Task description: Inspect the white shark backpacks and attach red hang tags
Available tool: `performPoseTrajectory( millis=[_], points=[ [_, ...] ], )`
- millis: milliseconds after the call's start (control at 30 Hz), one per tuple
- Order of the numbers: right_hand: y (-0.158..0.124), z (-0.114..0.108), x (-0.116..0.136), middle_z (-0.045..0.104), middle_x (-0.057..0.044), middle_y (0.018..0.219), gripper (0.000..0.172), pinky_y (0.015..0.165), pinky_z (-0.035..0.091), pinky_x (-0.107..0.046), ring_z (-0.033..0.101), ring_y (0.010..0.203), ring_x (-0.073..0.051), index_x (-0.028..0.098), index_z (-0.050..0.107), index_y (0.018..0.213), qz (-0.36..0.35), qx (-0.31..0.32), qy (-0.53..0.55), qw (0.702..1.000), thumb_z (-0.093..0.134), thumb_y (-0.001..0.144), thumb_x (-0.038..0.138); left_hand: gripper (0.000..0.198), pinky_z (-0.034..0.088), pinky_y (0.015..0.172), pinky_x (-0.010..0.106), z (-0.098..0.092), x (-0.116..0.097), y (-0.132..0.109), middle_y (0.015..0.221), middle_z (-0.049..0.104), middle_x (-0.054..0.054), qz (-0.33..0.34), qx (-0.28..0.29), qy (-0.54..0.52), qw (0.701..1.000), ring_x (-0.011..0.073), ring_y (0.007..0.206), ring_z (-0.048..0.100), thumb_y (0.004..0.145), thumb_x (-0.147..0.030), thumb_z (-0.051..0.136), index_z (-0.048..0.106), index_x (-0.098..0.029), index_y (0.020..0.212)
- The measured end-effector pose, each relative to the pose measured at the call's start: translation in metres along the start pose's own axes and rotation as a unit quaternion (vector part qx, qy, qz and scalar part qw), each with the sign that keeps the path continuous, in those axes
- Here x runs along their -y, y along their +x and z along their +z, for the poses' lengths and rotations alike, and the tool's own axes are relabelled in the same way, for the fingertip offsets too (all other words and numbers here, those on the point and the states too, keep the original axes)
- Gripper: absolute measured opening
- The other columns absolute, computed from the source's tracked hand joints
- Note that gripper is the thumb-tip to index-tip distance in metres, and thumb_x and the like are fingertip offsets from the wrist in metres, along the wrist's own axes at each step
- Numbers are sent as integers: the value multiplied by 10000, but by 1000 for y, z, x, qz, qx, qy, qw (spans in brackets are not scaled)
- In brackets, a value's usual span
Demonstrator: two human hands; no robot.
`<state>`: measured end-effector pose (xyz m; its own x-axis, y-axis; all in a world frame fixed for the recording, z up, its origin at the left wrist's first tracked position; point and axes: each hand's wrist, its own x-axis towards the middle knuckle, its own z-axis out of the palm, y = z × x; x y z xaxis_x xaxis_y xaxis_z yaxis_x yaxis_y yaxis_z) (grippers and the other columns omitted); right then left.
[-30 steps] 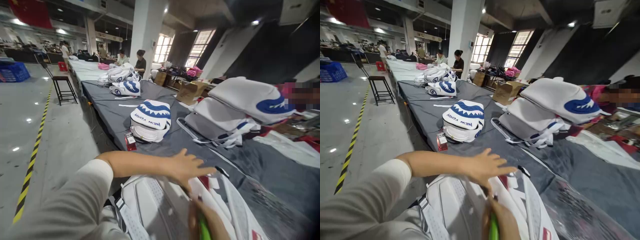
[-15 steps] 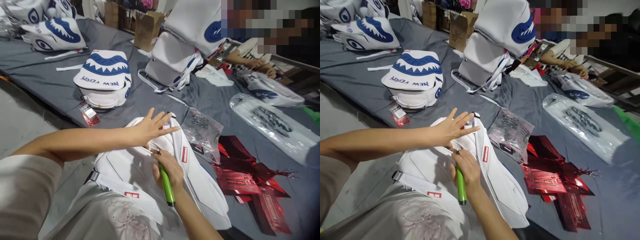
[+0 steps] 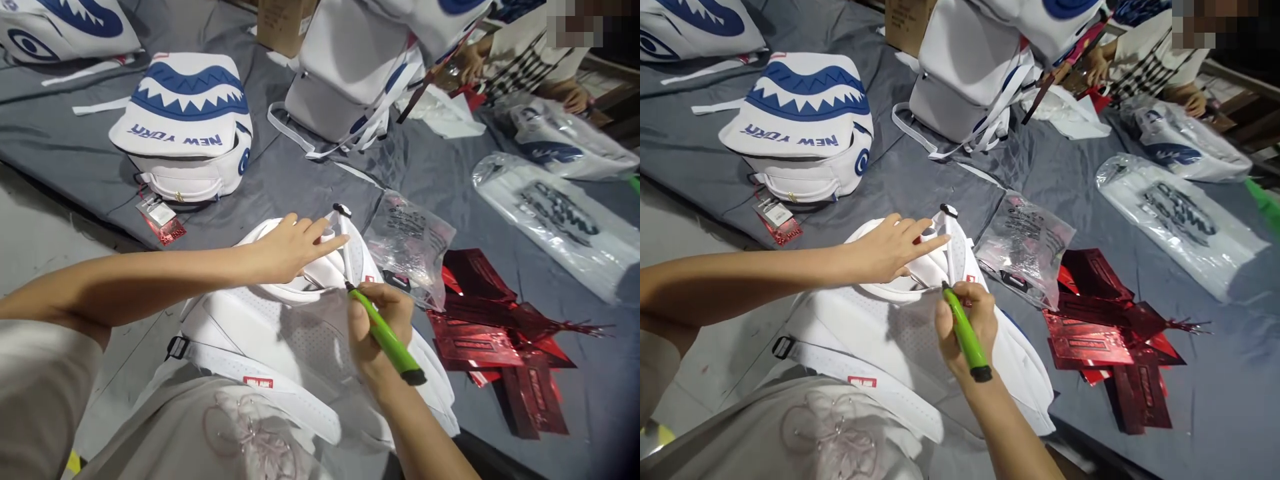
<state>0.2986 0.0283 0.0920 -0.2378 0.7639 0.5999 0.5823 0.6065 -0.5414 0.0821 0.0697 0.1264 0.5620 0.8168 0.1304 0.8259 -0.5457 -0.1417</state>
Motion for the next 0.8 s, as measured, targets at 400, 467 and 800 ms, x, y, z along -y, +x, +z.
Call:
performPoseTrajectory(
  millis=[400,467,800],
  points=[
    [38,3,18,755,-42,1001,226,1085,319,-524,694,927,-225,239,645,1114,-55,306,11,950,575,949,377,872,351,964,432,-10,-8,0,1510,370,166,-81,53,0,995,325,1186,494,894,-359,610,74,-254,1573],
    [37,-2,16,751,-36,1037,209,1126,284,-522,694,950,-210,242,651,1110,-30,321,27,946,547,954,335,879,355,957,425,-10,-8,1,1487,395,160,-81,59,-4,995,317,1164,505,890,-358,613,71,-253,1574],
    [45,-1,14,742,16,895,142,1115,287,-506,674,739,-174,251,613,978,-42,304,-42,951,582,855,187,867,337,1009,451,-4,-4,3,1542,319,158,-75,61,-33,995,340,1253,450,905,-343,567,24,-270,1576]
  ],
)
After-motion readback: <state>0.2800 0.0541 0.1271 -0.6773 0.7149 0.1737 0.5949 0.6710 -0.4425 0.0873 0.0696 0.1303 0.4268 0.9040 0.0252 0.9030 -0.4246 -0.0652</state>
